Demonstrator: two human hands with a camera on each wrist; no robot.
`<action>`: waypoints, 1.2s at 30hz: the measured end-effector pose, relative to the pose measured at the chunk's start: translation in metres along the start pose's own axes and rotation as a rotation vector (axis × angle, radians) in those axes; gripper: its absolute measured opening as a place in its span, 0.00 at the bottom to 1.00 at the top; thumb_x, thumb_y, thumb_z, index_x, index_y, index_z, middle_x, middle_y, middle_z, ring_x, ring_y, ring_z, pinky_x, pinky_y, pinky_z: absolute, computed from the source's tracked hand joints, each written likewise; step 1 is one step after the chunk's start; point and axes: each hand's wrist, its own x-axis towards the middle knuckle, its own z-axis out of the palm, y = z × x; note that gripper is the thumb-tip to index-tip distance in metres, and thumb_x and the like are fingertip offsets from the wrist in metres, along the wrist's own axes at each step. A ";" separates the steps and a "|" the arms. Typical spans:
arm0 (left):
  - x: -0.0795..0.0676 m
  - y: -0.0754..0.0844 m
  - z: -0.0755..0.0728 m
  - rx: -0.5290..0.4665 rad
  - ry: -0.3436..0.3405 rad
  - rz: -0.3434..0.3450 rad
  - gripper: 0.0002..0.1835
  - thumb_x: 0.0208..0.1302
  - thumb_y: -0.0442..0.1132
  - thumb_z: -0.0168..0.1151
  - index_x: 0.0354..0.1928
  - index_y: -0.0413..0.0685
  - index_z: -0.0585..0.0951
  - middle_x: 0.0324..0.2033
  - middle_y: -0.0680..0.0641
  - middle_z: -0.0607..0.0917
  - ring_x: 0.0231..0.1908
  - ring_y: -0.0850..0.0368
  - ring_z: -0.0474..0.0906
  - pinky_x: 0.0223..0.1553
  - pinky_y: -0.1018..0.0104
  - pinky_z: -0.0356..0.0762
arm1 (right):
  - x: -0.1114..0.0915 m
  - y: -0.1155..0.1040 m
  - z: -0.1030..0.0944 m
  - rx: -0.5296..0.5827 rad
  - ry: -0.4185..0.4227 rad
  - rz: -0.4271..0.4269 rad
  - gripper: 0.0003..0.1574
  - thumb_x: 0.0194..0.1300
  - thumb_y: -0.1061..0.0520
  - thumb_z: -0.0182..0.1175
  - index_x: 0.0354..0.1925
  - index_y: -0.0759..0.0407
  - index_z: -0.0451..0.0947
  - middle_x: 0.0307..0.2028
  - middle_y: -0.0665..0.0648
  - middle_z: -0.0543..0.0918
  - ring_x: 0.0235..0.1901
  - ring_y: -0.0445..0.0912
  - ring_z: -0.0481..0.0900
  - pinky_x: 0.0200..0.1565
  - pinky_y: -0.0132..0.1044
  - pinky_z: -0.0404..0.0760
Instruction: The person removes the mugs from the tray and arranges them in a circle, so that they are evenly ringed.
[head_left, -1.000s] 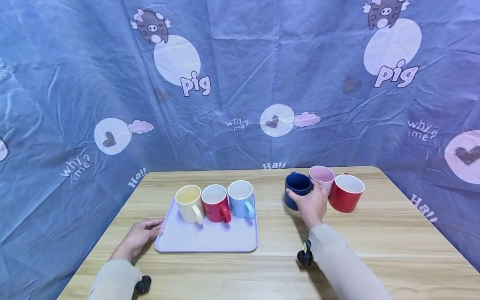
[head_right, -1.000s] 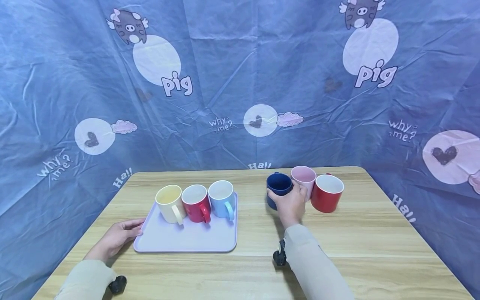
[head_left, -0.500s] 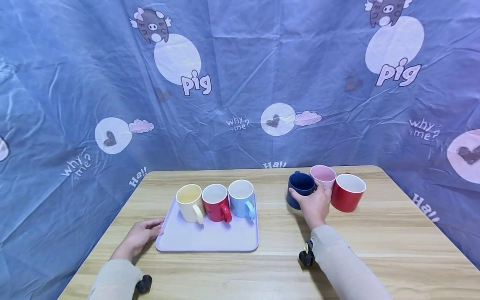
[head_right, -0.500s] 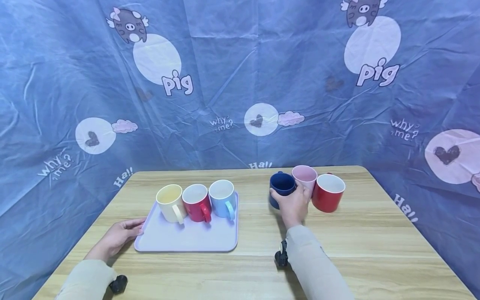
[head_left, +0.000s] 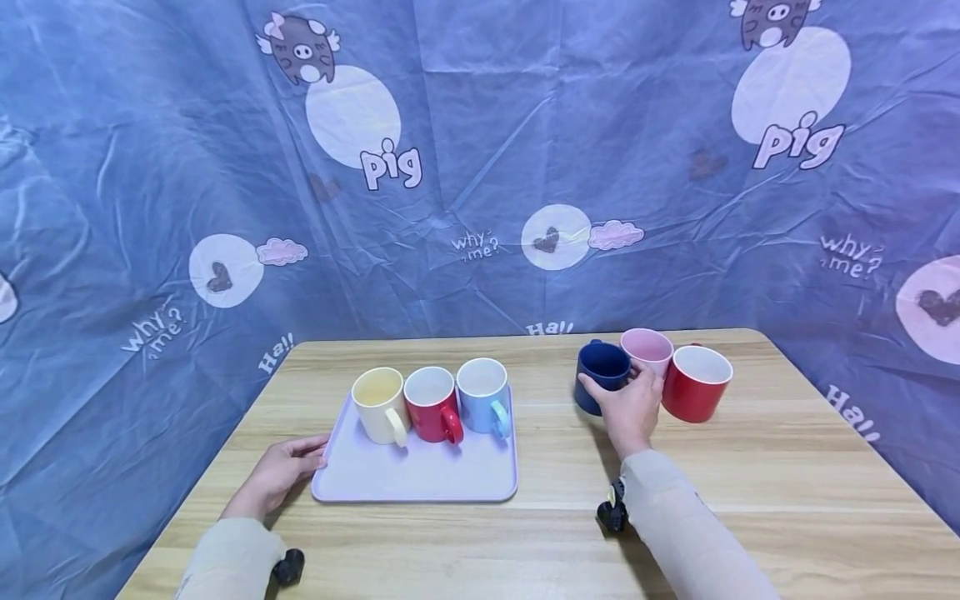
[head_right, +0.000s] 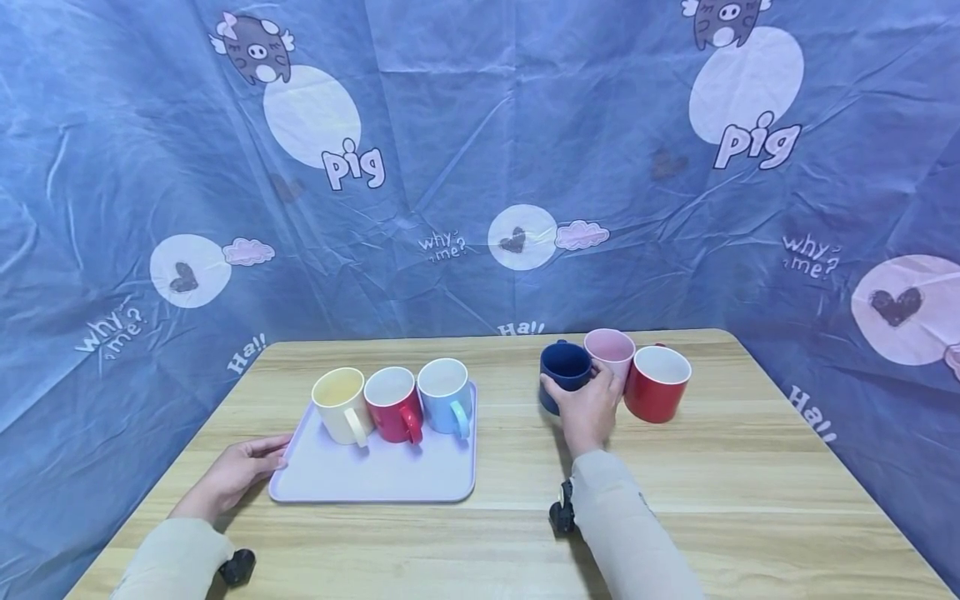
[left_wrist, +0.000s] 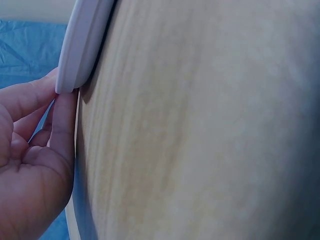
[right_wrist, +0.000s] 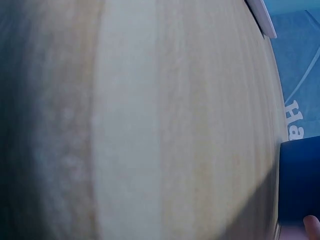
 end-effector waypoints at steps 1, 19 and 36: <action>0.000 0.000 0.000 -0.004 0.003 -0.001 0.26 0.60 0.22 0.57 0.60 0.20 0.66 0.54 0.28 0.76 0.45 0.60 0.78 0.46 0.70 0.79 | 0.000 0.000 0.000 -0.001 0.004 -0.001 0.52 0.39 0.42 0.79 0.54 0.68 0.67 0.52 0.68 0.70 0.52 0.60 0.67 0.52 0.57 0.72; 0.001 -0.003 0.000 -0.003 0.006 -0.002 0.26 0.59 0.22 0.57 0.60 0.20 0.67 0.54 0.29 0.76 0.46 0.60 0.78 0.46 0.70 0.79 | -0.004 0.001 -0.002 -0.007 -0.018 0.049 0.62 0.44 0.31 0.71 0.67 0.55 0.54 0.57 0.65 0.64 0.55 0.57 0.65 0.47 0.56 0.73; 0.000 -0.003 0.000 -0.001 0.002 0.003 0.25 0.60 0.23 0.57 0.60 0.21 0.67 0.55 0.28 0.75 0.48 0.57 0.78 0.47 0.69 0.79 | -0.024 -0.021 0.001 0.132 0.019 -0.085 0.49 0.50 0.36 0.70 0.61 0.55 0.62 0.54 0.60 0.67 0.47 0.53 0.72 0.40 0.50 0.74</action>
